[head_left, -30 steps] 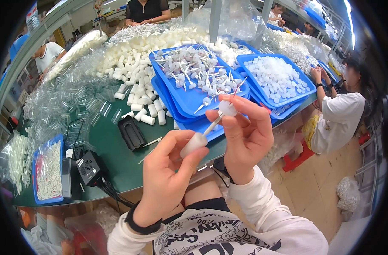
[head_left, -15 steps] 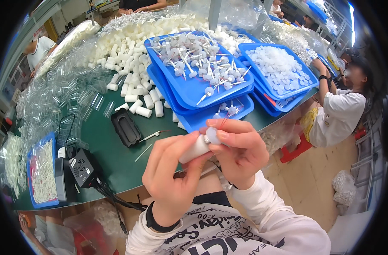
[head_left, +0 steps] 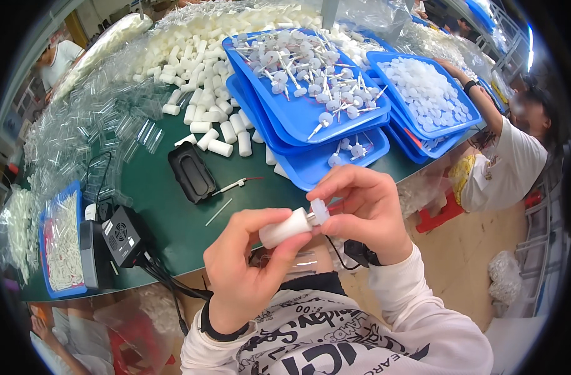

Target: The person assembles small white cylindrical components by inserting a thin rod with a red tip into the cylinder and then placing a clear plastic cap over the assembly. The person handles the items one at a time, picking them from piles on the table and placing the finished units into a blue tray.

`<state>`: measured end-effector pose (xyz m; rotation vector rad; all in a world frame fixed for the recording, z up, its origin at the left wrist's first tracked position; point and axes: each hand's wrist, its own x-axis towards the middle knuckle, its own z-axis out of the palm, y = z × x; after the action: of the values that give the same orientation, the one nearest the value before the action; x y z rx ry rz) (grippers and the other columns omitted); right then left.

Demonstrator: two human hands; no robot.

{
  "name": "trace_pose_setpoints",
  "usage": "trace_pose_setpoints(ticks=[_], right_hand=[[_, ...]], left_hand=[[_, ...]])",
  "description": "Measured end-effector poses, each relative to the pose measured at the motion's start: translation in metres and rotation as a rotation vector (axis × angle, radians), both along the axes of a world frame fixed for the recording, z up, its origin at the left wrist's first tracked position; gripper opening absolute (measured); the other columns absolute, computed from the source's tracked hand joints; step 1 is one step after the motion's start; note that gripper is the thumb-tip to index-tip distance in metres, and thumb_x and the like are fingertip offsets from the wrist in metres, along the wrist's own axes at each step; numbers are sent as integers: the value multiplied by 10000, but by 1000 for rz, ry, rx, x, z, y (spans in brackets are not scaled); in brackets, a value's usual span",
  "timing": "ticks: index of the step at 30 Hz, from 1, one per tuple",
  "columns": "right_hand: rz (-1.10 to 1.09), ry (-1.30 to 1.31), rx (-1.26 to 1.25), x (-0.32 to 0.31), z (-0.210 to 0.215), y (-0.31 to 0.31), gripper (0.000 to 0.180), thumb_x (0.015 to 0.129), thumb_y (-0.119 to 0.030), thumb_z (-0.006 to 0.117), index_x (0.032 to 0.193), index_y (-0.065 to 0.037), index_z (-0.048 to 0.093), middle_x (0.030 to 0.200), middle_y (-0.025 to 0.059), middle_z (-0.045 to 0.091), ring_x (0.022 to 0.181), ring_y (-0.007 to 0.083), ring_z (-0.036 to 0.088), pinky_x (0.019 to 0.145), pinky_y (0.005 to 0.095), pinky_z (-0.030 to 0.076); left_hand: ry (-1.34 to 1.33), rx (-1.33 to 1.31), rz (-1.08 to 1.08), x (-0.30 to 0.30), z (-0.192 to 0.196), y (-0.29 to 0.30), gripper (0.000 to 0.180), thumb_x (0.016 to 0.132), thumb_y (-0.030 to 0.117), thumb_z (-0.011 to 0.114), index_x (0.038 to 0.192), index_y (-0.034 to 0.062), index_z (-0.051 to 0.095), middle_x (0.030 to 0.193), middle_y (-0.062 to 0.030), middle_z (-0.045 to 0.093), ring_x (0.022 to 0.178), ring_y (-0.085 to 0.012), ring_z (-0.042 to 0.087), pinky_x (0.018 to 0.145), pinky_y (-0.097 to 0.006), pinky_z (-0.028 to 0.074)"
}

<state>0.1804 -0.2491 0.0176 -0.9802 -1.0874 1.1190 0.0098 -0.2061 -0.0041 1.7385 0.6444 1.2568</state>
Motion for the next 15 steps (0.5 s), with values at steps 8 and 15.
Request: trace_pose_setpoints(ticks=[8, 15], right_hand=[[-47, 39, 38, 0, -4, 4, 236, 703, -68, 746, 898, -5, 629, 815, 50, 609, 726, 122, 580, 717, 257, 495], [40, -278, 146, 7, -16, 7, 176, 707, 28, 714, 867, 28, 642, 912, 116, 648, 856, 176, 632, 772, 282, 514]], left_hand=[[23, 173, 48, -2, -11, 7, 310, 688, 21, 761, 960, -6, 615, 797, -111, 631, 654, -155, 604, 554, -239, 475], [59, 153, 34, -5, -14, 6, 296, 680, 12, 755, 945, -10, 625, 759, -115, 625, 643, -174, 605, 540, -235, 464]])
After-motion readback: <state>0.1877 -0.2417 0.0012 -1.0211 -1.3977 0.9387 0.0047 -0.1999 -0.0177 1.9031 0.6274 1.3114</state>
